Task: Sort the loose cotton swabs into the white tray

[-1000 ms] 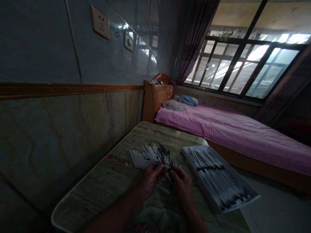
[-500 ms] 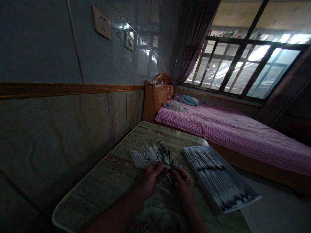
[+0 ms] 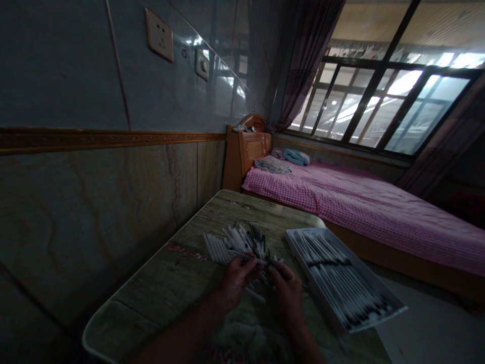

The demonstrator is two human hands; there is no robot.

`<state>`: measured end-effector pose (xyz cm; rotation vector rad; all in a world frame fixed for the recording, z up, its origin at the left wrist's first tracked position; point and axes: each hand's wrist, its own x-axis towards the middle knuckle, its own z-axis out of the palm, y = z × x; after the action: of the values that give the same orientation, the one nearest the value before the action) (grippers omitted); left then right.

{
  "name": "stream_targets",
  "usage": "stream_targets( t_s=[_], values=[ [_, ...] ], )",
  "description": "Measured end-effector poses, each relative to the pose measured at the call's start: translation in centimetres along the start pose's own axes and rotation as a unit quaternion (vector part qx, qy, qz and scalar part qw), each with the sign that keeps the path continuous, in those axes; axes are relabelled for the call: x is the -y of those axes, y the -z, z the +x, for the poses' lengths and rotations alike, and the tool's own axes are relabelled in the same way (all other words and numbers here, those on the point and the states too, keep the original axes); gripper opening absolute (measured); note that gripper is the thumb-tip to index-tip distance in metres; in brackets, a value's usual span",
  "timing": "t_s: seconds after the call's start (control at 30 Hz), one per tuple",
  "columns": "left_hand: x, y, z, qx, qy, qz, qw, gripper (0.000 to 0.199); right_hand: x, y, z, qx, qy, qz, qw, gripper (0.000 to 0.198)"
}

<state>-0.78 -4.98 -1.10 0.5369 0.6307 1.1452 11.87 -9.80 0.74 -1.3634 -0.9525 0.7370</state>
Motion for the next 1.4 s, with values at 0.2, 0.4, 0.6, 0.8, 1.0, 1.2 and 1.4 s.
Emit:
stream_targets(
  t_s=[0.2,0.4,0.6,0.8,1.0,1.2,1.4],
  values=[
    [-0.2,0.0,-0.2,-0.008,-0.005,0.026,1.0,0.045,-1.3,0.7,0.3,0.033,0.094,-0.114,0.989,0.025],
    [-0.4,-0.2,-0.5,0.003,-0.033,0.089,0.996,0.048,-1.0,1.5,0.4,0.073,0.256,-0.27,0.925,0.024],
    [0.3,-0.2,-0.7,0.036,-0.044,0.114,0.992,0.043,-3.4,2.0,0.2,0.026,0.379,-0.426,0.821,0.031],
    [0.4,-0.2,-0.6,0.058,-0.049,0.128,0.989,0.043,-4.9,2.0,0.3,0.033,0.389,-0.424,0.817,0.033],
    [-0.2,-0.2,-0.5,0.0,-0.033,0.124,0.992,0.049,-2.5,1.7,0.0,0.077,0.267,-0.348,0.895,0.026],
    [0.2,-0.3,-0.4,0.03,-0.036,0.149,0.988,0.048,-3.5,2.1,0.2,0.055,0.333,-0.36,0.87,0.032],
    [0.0,-0.3,-0.5,0.022,-0.044,0.148,0.988,0.048,-2.6,1.8,0.0,0.067,0.276,-0.362,0.888,0.032]
  ],
)
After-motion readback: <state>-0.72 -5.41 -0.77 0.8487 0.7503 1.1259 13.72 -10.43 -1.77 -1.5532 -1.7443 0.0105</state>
